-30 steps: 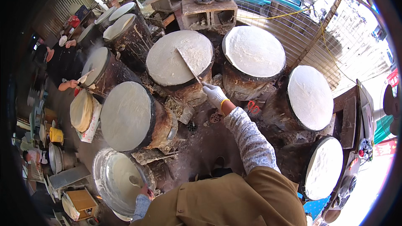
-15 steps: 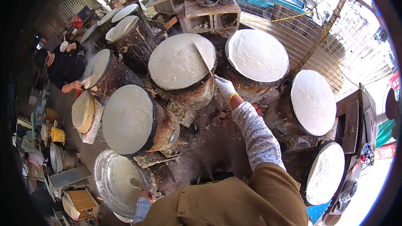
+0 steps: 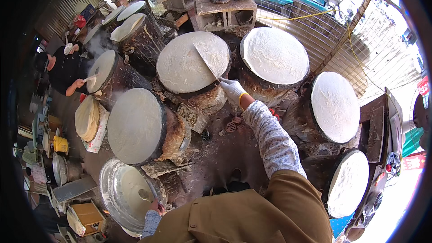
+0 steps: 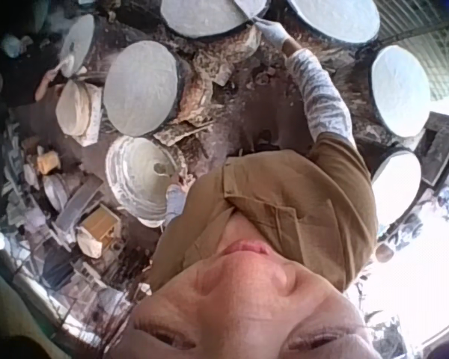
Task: The person ladles batter onto multiple hot griddles, spreads it in circular motions, and flips the crepes as they cook. Finished crepes are stacked on a nearby tray.
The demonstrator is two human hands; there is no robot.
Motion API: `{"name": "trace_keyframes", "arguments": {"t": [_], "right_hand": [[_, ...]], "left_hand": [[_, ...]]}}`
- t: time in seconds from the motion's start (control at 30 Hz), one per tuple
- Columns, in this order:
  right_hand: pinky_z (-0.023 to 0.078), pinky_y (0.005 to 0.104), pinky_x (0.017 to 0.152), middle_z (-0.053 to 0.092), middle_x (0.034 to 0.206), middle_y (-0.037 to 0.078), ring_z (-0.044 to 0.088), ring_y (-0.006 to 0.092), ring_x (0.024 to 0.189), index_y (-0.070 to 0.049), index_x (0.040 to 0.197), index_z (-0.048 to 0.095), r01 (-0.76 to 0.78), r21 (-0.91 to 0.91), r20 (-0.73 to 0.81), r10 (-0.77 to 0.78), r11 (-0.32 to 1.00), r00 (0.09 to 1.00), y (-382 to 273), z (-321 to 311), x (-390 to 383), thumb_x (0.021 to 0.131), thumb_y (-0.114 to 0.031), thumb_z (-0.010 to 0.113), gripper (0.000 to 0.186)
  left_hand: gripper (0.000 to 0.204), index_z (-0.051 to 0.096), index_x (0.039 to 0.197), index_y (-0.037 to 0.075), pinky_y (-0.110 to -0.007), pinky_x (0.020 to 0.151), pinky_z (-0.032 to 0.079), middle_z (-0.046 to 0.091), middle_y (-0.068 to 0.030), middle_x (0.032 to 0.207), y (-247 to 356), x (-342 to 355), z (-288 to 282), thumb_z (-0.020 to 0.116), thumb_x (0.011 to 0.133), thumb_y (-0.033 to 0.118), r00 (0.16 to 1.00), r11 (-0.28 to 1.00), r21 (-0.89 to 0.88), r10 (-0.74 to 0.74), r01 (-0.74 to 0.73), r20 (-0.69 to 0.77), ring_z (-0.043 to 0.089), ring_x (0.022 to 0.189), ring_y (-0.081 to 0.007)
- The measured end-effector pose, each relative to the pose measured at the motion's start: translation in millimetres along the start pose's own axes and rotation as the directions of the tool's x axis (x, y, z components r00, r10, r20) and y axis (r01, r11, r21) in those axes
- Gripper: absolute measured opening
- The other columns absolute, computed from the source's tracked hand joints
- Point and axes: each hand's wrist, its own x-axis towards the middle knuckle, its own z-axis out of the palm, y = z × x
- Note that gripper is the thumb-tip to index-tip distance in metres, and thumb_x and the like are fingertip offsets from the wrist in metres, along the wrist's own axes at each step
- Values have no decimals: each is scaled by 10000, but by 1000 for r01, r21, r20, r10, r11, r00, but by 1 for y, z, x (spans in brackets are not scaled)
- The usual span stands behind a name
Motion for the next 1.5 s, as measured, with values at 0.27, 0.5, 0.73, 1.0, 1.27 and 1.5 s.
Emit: {"name": "trace_keyframes", "arguments": {"t": [0.27, 0.5, 0.73, 1.0, 1.27, 1.5], "right_hand": [[302, 273, 345, 463, 577, -15, 371, 100, 383, -202, 1435, 467, -66, 63, 44, 63, 996, 997, 19, 15, -37, 990, -319, 510, 462], [259, 249, 347, 460, 570, -24, 341, 80, 374, -195, 1414, 494, -97, 155, 107, 81, 983, 991, 17, 10, -70, 1001, -300, 502, 427], [263, 244, 357, 463, 578, -17, 341, 78, 387, -211, 1424, 479, -131, 275, 71, 116, 952, 991, 18, 6, -69, 998, -307, 513, 438], [269, 237, 379, 430, 612, -43, 328, 72, 430, -278, 1448, 436, -143, 177, 158, 115, 974, 981, 1, 29, -29, 1016, -337, 472, 437], [245, 221, 384, 397, 602, -59, 324, 59, 433, -302, 1424, 443, -170, 138, 238, 134, 976, 962, 8, 37, -25, 1019, -360, 461, 409], [205, 210, 351, 354, 582, -87, 289, 38, 418, -265, 1068, 551, -524, 450, 619, 170, 723, 766, 2, 37, -50, 1019, -401, 434, 186]], "left_hand": [[393, 438, 695, 147, -214, 361, 403, 381, 30, 485, -3, -19, 9, 700, 882, 373, 995, 992, 79, 98, -97, 3, 434, 404, -79], [452, 434, 691, 128, -287, 259, 298, 348, -31, 416, -3, -32, 14, 564, 950, 474, 990, 989, 57, 135, -133, -36, 339, 298, -134], [359, 431, 720, 123, -271, 264, 316, 339, -16, 421, -11, -16, 6, 595, 953, 341, 983, 983, 27, 183, -183, 8, 351, 306, -128], [354, 462, 718, 128, -266, 275, 327, 384, -19, 447, -13, -26, 9, 616, 945, 352, 979, 973, 118, 202, -199, -10, 380, 328, -128], [349, 464, 737, 135, -248, 294, 319, 361, -9, 460, -8, -35, 14, 634, 934, 367, 989, 990, 20, 143, -142, -35, 365, 339, -116], [323, 495, 758, 130, -264, 283, 299, 357, -15, 451, -9, 2, 5, 636, 933, 362, 976, 979, -9, 203, -204, -85, 362, 320, -139]]}}
